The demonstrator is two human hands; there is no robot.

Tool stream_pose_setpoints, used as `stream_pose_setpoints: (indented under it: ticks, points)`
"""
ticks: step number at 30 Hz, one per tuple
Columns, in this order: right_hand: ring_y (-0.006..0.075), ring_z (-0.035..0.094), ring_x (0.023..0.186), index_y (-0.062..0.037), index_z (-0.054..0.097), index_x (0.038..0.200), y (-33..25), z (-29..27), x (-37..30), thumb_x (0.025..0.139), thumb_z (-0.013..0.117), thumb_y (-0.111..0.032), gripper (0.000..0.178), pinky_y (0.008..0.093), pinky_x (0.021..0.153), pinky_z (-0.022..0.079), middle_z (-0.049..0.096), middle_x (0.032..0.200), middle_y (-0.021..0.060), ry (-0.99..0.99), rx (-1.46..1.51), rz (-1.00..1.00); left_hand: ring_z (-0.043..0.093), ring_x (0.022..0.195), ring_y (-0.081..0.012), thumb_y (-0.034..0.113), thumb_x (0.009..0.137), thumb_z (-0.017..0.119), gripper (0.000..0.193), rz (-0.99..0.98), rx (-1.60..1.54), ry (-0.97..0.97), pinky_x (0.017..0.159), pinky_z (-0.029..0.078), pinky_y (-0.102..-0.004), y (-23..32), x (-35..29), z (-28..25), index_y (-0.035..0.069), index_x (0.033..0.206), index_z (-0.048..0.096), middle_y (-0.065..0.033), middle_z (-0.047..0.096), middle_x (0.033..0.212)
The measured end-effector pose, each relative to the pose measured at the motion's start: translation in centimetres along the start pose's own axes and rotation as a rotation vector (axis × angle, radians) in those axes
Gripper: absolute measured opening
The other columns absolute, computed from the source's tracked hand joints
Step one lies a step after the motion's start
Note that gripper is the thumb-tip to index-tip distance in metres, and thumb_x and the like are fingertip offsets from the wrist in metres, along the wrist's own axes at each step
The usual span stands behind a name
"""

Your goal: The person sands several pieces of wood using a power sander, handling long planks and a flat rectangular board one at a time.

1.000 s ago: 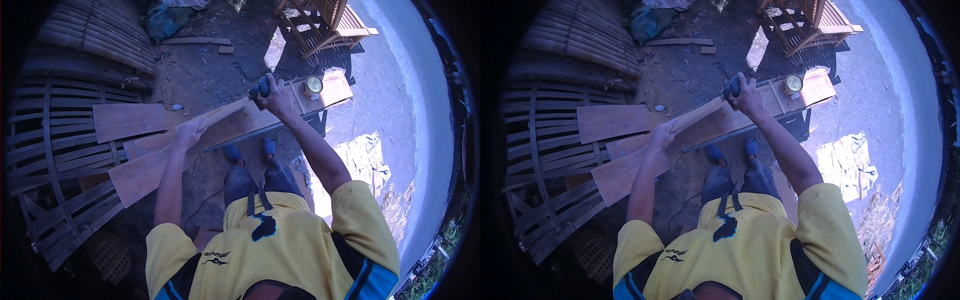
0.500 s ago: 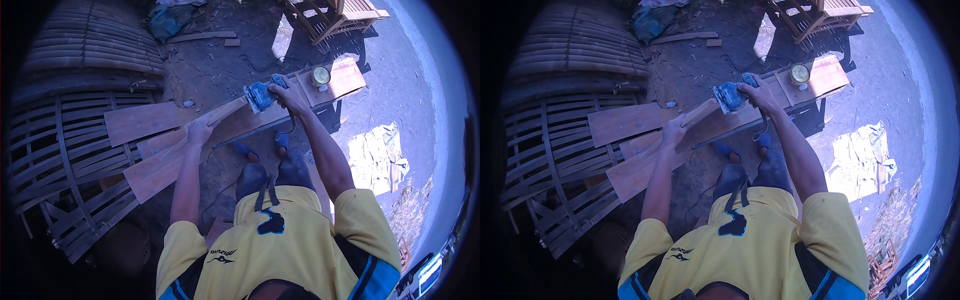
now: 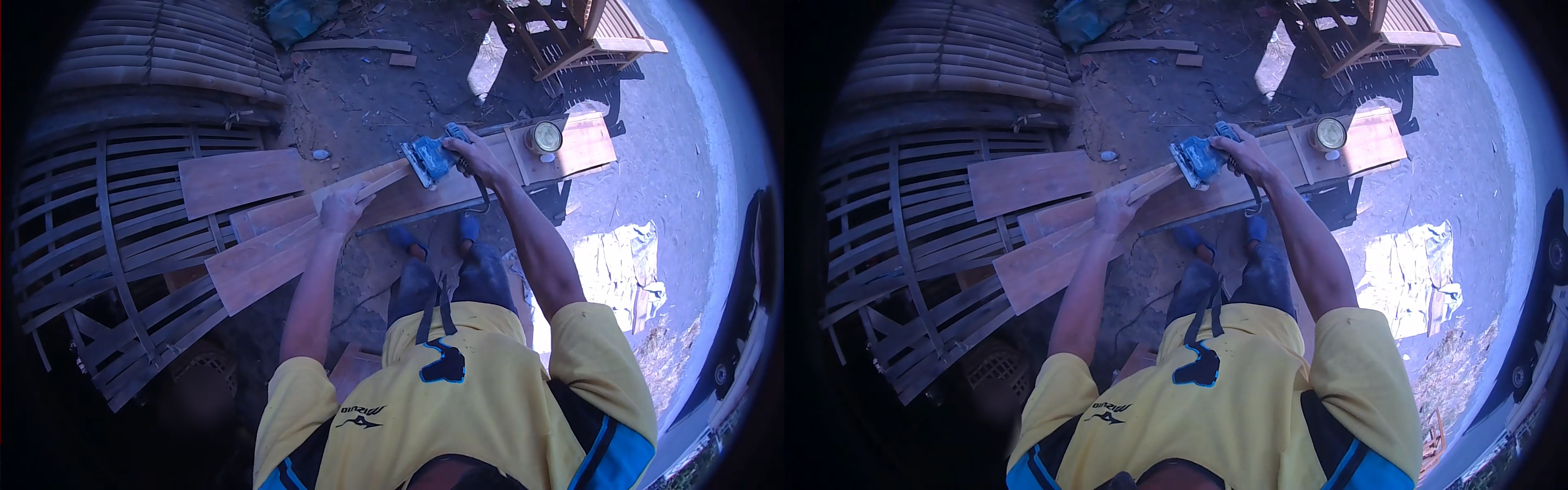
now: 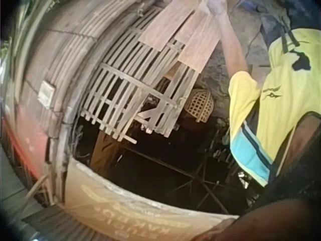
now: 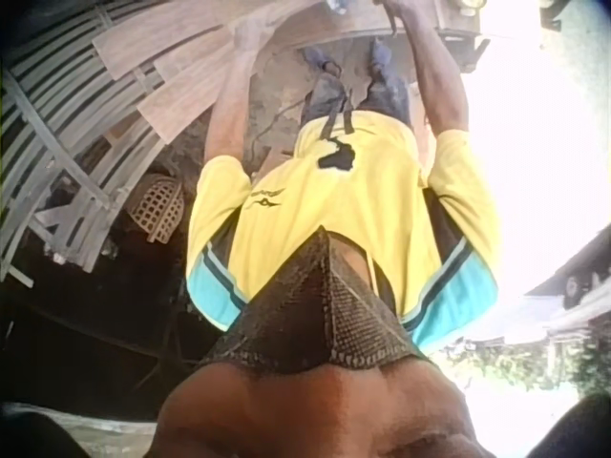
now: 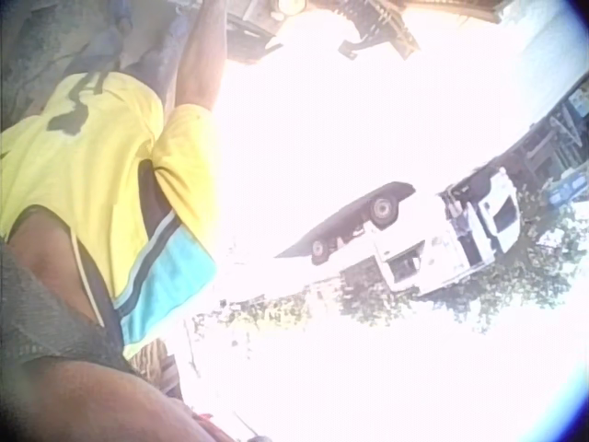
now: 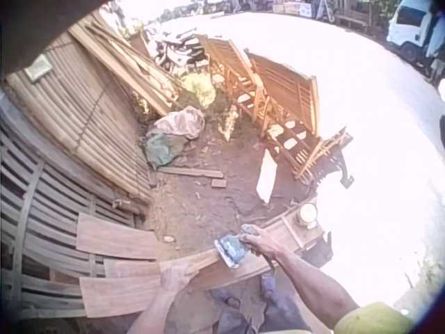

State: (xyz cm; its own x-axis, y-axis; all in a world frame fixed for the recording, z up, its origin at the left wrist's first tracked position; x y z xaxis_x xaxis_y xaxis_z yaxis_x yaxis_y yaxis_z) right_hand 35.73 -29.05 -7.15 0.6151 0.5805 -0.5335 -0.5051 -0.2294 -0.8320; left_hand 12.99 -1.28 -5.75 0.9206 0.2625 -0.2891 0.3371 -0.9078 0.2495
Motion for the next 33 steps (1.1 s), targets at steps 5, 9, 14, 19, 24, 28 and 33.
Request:
stream_pose_setpoints:
  ticks: [5,9,14,19,24,28,33]
  points:
    - [0.0101,0.055,0.062,-0.0077,0.059,0.140,-1.6,0.1,1.0,0.093,0.076,-0.045,0.063,0.0269,0.051,0.042,0.060,0.085,0.0015,-0.018,-0.015,-0.003,0.077,0.097,-0.0358,0.055,0.099,0.068,0.039,0.001,0.005,0.004,0.081,0.060,-0.0528,0.4,-0.1,0.2,0.027,0.126,0.072,-0.0091,0.080,0.104]
    - [0.0105,0.055,0.062,-0.0085,0.058,0.141,0.1,-0.2,0.1,0.092,0.077,-0.045,0.064,0.0268,0.052,0.043,0.062,0.087,0.0028,-0.018,-0.004,-0.007,0.077,0.098,-0.0362,0.055,0.099,0.068,0.039,0.014,0.010,0.006,0.083,0.060,-0.0520,0.4,0.0,0.1,0.027,0.126,0.072,-0.0096,0.080,0.105]
    - [0.0098,0.056,0.062,-0.0064,0.058,0.141,0.0,-0.1,-0.2,0.092,0.076,-0.046,0.065,0.0266,0.052,0.043,0.063,0.089,0.0030,-0.008,0.032,-0.003,0.076,0.098,-0.0372,0.055,0.099,0.069,0.039,0.013,0.018,-0.001,0.084,0.060,-0.0524,0.2,0.5,0.4,0.027,0.127,0.071,-0.0105,0.080,0.105]
    - [0.0134,0.062,0.072,-0.0036,0.057,0.143,-1.0,-2.0,-5.0,0.091,0.076,-0.047,0.070,0.0275,0.058,0.047,0.066,0.095,0.0044,-0.164,0.053,0.052,0.076,0.099,-0.0391,0.056,0.097,0.070,0.043,-0.053,0.007,-0.058,0.085,0.058,-0.0548,-0.8,1.4,-0.5,0.026,0.128,0.071,-0.0116,0.080,0.106]
    - [0.0231,0.069,0.095,-0.0013,0.052,0.150,-1.0,-2.2,-10.2,0.088,0.080,-0.039,0.078,0.0377,0.080,0.057,0.070,0.113,0.0128,0.094,-0.112,-0.119,0.075,0.102,-0.0387,0.054,0.098,0.071,0.041,-0.068,0.001,-0.079,0.088,0.058,-0.0533,-0.4,1.5,-1.5,0.023,0.126,0.071,-0.0120,0.080,0.108]
    - [0.0355,0.072,0.105,-0.0069,0.049,0.154,-3.1,1.6,-9.8,0.086,0.083,-0.035,0.081,0.0475,0.091,0.059,0.068,0.123,0.0232,0.354,-0.461,-0.436,0.075,0.104,-0.0380,0.051,0.098,0.071,0.040,-0.054,-0.042,-0.071,0.088,0.058,-0.0522,0.6,1.4,-2.1,0.022,0.126,0.071,-0.0129,0.079,0.110]
    - [0.0476,0.071,0.097,-0.0145,0.044,0.157,-6.5,9.7,-8.4,0.085,0.084,-0.036,0.085,0.0544,0.085,0.060,0.059,0.119,0.0241,0.355,-0.750,-0.550,0.075,0.102,-0.0388,0.052,0.096,0.074,0.042,-0.005,-0.137,0.036,0.087,0.059,-0.0521,-4.8,-1.2,-1.1,0.018,0.120,0.075,-0.0143,0.079,0.107]
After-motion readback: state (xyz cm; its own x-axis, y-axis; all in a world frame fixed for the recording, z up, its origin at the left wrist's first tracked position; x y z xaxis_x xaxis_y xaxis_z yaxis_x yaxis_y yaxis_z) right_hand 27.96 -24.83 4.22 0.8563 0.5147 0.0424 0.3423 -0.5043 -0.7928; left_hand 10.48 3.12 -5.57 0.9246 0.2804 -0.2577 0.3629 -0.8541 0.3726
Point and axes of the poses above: each hand's wrist, its own x-axis towards the middle knuckle, its own z-axis out of the palm, y = z × x, the point moved 2 cm from there along x, towards the middle knuckle
